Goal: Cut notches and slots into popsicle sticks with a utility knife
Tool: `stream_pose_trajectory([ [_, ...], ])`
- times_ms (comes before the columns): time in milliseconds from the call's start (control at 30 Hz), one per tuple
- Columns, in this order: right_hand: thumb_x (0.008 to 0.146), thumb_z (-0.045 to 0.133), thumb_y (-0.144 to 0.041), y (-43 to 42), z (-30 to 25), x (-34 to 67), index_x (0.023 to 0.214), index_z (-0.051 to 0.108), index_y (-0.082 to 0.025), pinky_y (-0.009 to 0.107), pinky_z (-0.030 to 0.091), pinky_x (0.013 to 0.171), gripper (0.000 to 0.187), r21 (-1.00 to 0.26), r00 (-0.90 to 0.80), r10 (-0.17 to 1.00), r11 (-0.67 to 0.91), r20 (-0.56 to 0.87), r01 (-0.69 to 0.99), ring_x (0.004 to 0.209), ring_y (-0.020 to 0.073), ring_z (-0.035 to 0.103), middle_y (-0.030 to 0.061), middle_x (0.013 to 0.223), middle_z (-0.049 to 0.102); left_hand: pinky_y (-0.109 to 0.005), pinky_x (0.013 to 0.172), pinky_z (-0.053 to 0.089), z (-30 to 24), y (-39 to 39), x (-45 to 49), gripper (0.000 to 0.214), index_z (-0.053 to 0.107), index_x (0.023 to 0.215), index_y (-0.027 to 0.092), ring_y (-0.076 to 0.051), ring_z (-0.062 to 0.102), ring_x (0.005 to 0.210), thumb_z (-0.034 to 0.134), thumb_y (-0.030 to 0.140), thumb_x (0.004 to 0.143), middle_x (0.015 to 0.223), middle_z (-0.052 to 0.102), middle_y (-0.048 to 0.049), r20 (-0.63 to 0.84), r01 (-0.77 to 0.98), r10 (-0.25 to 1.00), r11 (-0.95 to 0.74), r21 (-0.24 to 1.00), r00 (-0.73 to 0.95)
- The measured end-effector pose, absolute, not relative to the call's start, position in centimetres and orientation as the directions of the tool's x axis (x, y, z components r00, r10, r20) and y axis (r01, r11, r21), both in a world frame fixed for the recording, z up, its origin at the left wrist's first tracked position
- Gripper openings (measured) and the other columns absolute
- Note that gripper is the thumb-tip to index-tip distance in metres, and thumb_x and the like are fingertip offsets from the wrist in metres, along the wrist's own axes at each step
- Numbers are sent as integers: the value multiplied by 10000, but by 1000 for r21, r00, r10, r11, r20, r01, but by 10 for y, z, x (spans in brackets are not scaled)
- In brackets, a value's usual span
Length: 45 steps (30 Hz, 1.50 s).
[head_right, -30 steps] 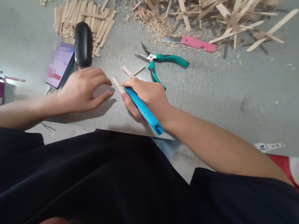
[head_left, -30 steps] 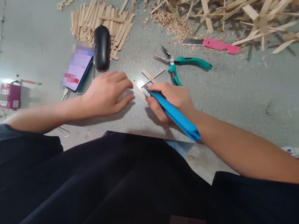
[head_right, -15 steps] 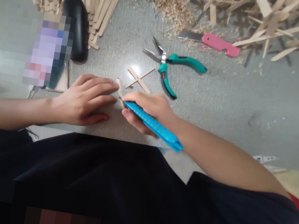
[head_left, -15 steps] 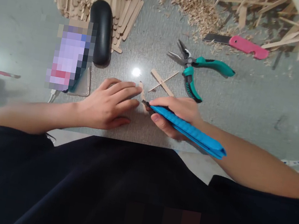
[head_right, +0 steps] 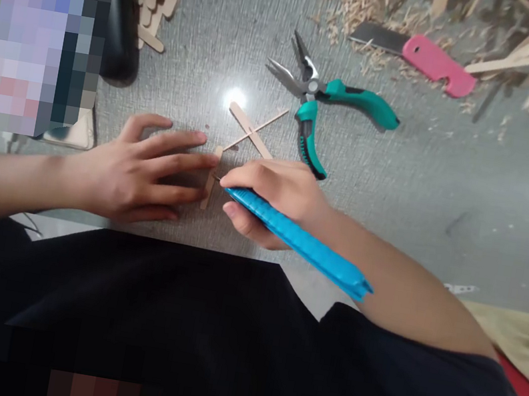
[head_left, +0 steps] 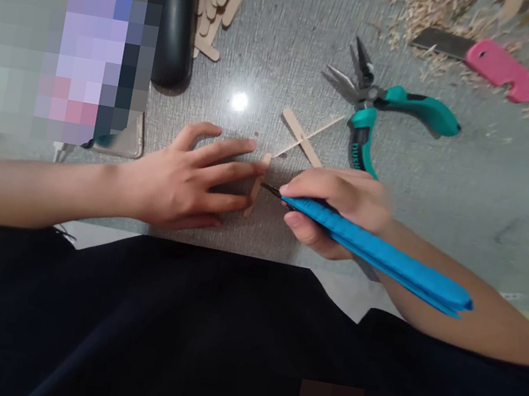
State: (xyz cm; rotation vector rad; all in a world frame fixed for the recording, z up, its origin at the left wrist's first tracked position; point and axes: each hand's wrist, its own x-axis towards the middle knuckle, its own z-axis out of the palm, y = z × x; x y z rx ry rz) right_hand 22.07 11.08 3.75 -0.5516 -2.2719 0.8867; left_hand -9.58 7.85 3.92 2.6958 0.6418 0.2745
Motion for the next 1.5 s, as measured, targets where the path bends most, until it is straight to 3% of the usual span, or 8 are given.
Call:
stream_pose_trajectory([
  [100, 1097, 686, -362, 116, 36, 222, 1239, 657, -320, 348, 632, 603, 151, -699, -713, 558, 703, 425, 133, 663, 208, 772, -15, 856, 789, -729, 1320, 402, 35, 78, -96, 347, 677, 1449, 280, -423, 471, 1737, 617, 454, 1155, 1853, 511, -129, 136, 369, 449, -844, 390, 883],
  [267, 1060, 741, -286, 120, 35, 223, 1221, 691, -279, 327, 667, 641, 168, -719, -730, 530, 691, 431, 78, 698, 202, 790, 11, 919, 820, -792, 1392, 293, 37, 78, -96, 387, 634, 1524, 285, -423, 355, 1797, 581, 400, 1159, 1873, 473, -105, -19, 395, 437, -794, 463, 899],
  [467, 1055, 767, -286, 120, 33, 221, 1173, 734, -266, 288, 669, 628, 124, -728, -705, 536, 685, 465, 41, 699, 179, 786, 7, 915, 824, -797, 1380, 341, 41, 79, -94, 355, 633, 1515, 280, -431, 409, 1772, 533, 363, 1185, 1862, 491, -87, 10, 388, 449, -782, 488, 893],
  [633, 1064, 777, -275, 121, 31, 222, 1161, 752, -165, 272, 666, 680, 148, -728, -704, 529, 685, 474, 24, 742, 175, 797, 45, 929, 817, -727, 1362, 436, 37, 77, -94, 312, 652, 1467, 279, -389, 472, 1747, 550, 389, 1193, 1848, 526, -84, 128, 382, 460, -838, 390, 879],
  [767, 1062, 781, -280, 122, 31, 224, 1184, 751, -230, 261, 672, 685, 136, -714, -721, 511, 699, 468, 32, 753, 164, 793, 12, 926, 798, -707, 1328, 491, 38, 78, -94, 281, 679, 1414, 288, -387, 515, 1724, 605, 409, 1171, 1827, 557, -84, 162, 379, 455, -855, 355, 875],
  [1067, 1077, 747, -263, 115, 31, 230, 1246, 764, -231, 317, 619, 686, 174, -710, -759, 509, 698, 406, 88, 752, 181, 755, 47, 985, 812, -796, 1415, 294, 37, 79, -95, 356, 632, 1506, 274, -421, 370, 1795, 547, 393, 1180, 1879, 462, -76, 25, 385, 456, -778, 496, 890],
  [1233, 1057, 763, -241, 122, 34, 228, 1276, 745, -286, 335, 663, 707, 224, -736, -787, 480, 675, 388, 48, 787, 197, 783, 31, 999, 820, -752, 1378, 393, 38, 78, -95, 336, 638, 1468, 279, -404, 402, 1786, 573, 431, 1176, 1914, 408, -102, 104, 369, 440, -841, 395, 892],
  [1500, 1082, 711, -239, 124, 38, 223, 1291, 690, -283, 344, 633, 696, 215, -738, -810, 449, 674, 378, 29, 745, 205, 734, 25, 923, 764, -747, 1383, 398, 43, 80, -93, 352, 652, 1500, 283, -406, 468, 1751, 603, 371, 1163, 1885, 468, -96, 107, 371, 452, -828, 421, 886],
])
